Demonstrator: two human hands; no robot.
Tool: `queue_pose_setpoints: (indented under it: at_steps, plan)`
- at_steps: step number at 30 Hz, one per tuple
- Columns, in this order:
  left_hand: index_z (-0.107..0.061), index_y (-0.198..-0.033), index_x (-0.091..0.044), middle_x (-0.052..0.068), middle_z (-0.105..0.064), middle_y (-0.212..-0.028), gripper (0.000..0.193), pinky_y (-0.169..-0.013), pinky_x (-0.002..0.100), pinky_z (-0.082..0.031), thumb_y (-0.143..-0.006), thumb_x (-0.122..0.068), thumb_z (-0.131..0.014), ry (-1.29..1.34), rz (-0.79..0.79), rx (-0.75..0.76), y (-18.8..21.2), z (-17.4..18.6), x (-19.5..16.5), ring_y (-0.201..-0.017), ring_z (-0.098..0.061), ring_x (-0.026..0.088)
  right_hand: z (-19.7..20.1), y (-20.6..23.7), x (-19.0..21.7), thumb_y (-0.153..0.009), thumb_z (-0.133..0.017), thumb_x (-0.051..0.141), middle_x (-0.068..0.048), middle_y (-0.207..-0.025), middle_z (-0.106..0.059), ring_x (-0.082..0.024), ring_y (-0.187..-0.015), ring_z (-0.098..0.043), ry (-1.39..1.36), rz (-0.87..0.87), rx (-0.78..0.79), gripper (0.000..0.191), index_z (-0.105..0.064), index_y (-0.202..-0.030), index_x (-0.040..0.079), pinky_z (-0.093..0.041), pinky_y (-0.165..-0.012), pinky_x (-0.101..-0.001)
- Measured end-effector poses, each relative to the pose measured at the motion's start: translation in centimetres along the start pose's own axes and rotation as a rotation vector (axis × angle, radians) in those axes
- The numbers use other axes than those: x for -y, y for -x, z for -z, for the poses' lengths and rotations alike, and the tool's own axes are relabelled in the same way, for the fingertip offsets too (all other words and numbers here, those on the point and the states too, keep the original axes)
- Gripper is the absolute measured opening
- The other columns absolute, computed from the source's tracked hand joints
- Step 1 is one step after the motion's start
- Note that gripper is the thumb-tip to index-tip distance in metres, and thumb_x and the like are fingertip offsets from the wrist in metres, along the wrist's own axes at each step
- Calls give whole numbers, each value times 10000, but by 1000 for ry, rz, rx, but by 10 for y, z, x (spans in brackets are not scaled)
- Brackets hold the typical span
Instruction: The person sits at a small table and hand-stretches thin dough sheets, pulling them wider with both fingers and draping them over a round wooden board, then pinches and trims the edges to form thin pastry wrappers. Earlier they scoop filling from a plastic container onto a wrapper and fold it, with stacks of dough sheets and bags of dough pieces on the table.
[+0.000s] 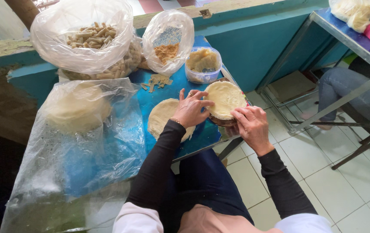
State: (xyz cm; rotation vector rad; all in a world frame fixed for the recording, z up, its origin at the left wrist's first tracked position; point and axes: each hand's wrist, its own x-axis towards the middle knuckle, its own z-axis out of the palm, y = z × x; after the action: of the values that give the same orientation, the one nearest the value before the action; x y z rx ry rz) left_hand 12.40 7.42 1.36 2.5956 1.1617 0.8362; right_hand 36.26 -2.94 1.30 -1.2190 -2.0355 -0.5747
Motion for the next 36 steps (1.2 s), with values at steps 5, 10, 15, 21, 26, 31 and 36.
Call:
queue_pose_setpoints:
  at_steps: [5, 10, 15, 21, 26, 31, 36]
  plan:
    - [-786, -1093, -238, 75, -657, -1294, 273, -1039, 611, -325, -832, -252, -709, 11, 48, -65, 35, 39, 17, -1223, -572, 300, 9, 2, 11, -943, -711, 60, -64, -1208, -710, -267, -1122, -646, -102, -101, -92, 308, -712, -1246, 112, -477, -984, -404]
    - [-795, -986, -188, 73, -723, -1119, 200, -899, 462, -462, -792, -231, -772, 40, 228, -10, 96, 91, 65, -1056, -653, 313, 9, -16, 41, -922, -773, 83, -56, -1121, -717, -257, -1067, -641, -309, -166, -129, 210, -745, -1126, 124, -517, -943, -379]
    - [-764, -1045, -145, 87, -705, -1047, 248, -836, 397, -555, -800, -183, -766, 237, 268, -157, 133, 96, 74, -953, -692, 289, -20, -49, 94, -851, -811, 145, -30, -1026, -725, -235, -980, -652, -561, -14, 62, 146, -763, -987, 129, -527, -886, -363]
    - [-755, -1034, -128, 92, -691, -1108, 240, -913, 398, -521, -797, -166, -771, 275, 231, -244, 137, 92, 68, -1020, -659, 295, -39, -64, 116, -841, -773, 159, -19, -999, -716, -254, -963, -629, -513, 35, 140, 118, -764, -957, 149, -508, -840, -383]
    - [-778, -961, -145, 80, -702, -1163, 161, -984, 400, -488, -805, -182, -781, 309, 136, -213, 134, 87, 63, -1094, -638, 300, -30, -60, 92, -828, -794, 184, 16, -972, -695, -236, -970, -623, -399, 16, 180, 109, -762, -932, 175, -494, -859, -393]
    - [-779, -961, -150, 64, -716, -1167, 161, -979, 394, -492, -809, -201, -765, 308, 167, -197, 132, 84, 64, -1085, -644, 296, -24, -58, 85, -787, -798, 189, 49, -978, -700, -227, -962, -620, -380, 92, 239, 105, -757, -883, 195, -478, -821, -393]
    - [-782, -965, -145, 64, -724, -1148, 158, -987, 402, -483, -820, -204, -762, 306, 154, -195, 133, 86, 66, -1091, -648, 291, -21, -63, 86, -806, -788, 189, 43, -985, -690, -234, -940, -613, -379, 155, 214, 97, -749, -895, 200, -498, -814, -395]
